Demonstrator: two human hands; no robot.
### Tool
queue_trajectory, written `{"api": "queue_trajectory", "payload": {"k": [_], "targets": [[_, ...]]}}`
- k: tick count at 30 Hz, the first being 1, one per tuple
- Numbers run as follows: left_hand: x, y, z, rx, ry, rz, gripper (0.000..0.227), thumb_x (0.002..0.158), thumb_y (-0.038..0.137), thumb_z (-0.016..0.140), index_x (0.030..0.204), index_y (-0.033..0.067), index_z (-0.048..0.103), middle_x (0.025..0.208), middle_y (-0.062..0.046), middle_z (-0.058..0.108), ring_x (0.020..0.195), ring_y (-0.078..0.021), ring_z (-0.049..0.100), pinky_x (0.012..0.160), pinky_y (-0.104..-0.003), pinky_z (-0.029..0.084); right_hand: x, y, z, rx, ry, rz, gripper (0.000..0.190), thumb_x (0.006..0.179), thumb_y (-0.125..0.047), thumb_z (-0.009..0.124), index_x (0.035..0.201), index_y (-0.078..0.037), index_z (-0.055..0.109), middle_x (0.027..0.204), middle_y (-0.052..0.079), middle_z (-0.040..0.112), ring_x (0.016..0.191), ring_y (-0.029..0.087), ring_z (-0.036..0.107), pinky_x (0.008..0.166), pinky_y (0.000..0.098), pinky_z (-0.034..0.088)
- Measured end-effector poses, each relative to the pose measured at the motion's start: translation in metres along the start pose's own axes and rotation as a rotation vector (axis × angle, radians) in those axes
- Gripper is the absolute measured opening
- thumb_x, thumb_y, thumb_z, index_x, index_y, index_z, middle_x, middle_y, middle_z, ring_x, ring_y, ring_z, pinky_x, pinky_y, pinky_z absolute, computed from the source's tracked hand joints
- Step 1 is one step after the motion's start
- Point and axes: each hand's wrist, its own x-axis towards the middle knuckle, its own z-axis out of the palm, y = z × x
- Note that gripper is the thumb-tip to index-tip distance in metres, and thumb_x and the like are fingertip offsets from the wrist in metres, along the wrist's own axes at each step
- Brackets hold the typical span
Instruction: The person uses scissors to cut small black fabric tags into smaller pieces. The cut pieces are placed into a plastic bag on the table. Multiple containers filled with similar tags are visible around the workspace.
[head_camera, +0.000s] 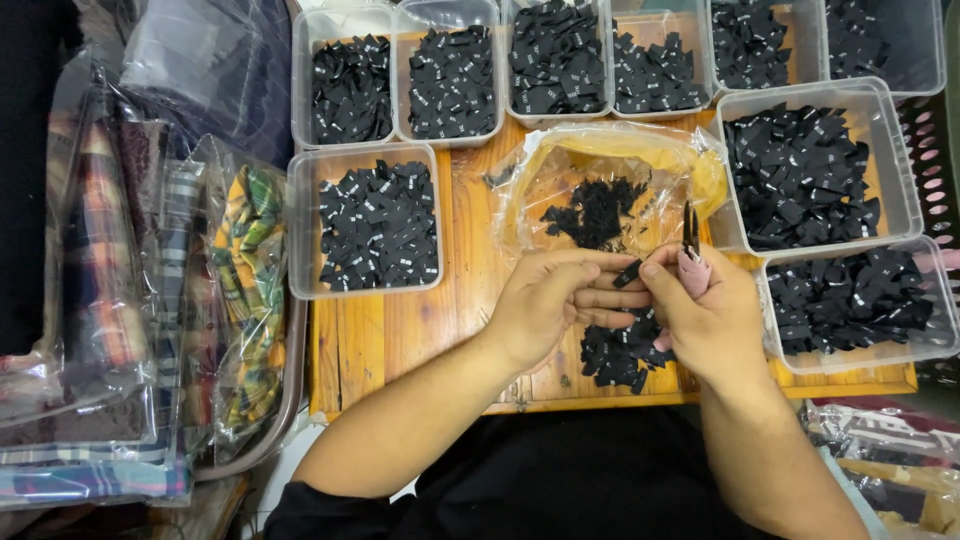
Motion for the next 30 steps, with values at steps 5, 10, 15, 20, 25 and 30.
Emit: {"api": "queue_trajectory", "payload": {"k": [5,10,15,20,25,30], "targets": [[-0.002,0.003,0.006,0.045,0.024,0.007,0.033,0.098,0.001,0.050,0.122,-0.0169,0.063,0.110,-0.040,0.067,0.099,-0.0466,0.070,0.076,-0.053,0.063,-0.002,0.004,0.001,0.067,0.027,-0.005,0.006,0.098,0.002,0.060,0.095,0.003,0.065,0.054,0.014,0.053,0.034,0.013,0.050,0.030,0.0231,0.048],[-0.005,0.008,0.009,0.118,0.039,-0.002,0.027,0.099,0.001,0.055,0.118,-0.0143,0.065,0.107,-0.036,0.070,0.095,-0.0432,0.072,0.073,-0.048,0.064,-0.002,0.000,0.004,0.112,0.040,-0.021,0.007,0.101,0.001,0.058,0.096,0.002,0.063,0.046,0.009,0.042,0.031,0.013,0.047,0.029,0.0235,0.050],[-0.004,0.004,0.006,0.151,0.035,0.014,0.020,0.098,0.001,0.062,0.112,-0.0126,0.067,0.100,-0.033,0.072,0.085,-0.0376,0.075,0.068,-0.041,0.066,-0.004,-0.003,0.005,0.124,0.054,-0.033,0.007,0.101,0.001,0.058,0.096,0.002,0.063,0.045,0.009,0.041,0.031,0.014,0.047,0.028,0.0245,0.050],[-0.005,0.004,0.007,0.160,0.043,0.019,0.017,0.099,0.003,0.063,0.108,-0.0118,0.067,0.097,-0.032,0.073,0.082,-0.0355,0.076,0.065,-0.038,0.066,-0.004,-0.004,0.004,0.119,0.026,-0.030,0.008,0.101,0.001,0.058,0.096,0.003,0.063,0.045,0.007,0.040,0.031,0.013,0.048,0.028,0.0243,0.050],[-0.007,0.007,0.010,0.176,0.052,0.020,0.015,0.099,0.002,0.063,0.103,-0.0116,0.067,0.095,-0.032,0.073,0.080,-0.0349,0.076,0.063,-0.037,0.066,-0.005,-0.002,0.003,0.136,0.006,-0.036,0.007,0.101,0.001,0.057,0.097,0.003,0.063,0.045,0.007,0.039,0.031,0.014,0.049,0.028,0.0243,0.051],[-0.007,0.008,0.011,0.178,0.059,0.028,0.014,0.099,0.002,0.063,0.102,-0.0119,0.066,0.092,-0.031,0.073,0.077,-0.0338,0.076,0.062,-0.035,0.066,-0.005,-0.001,0.002,0.155,-0.017,-0.035,0.008,0.101,0.000,0.056,0.097,0.003,0.061,0.046,0.007,0.039,0.032,0.014,0.049,0.029,0.0253,0.052]]}}
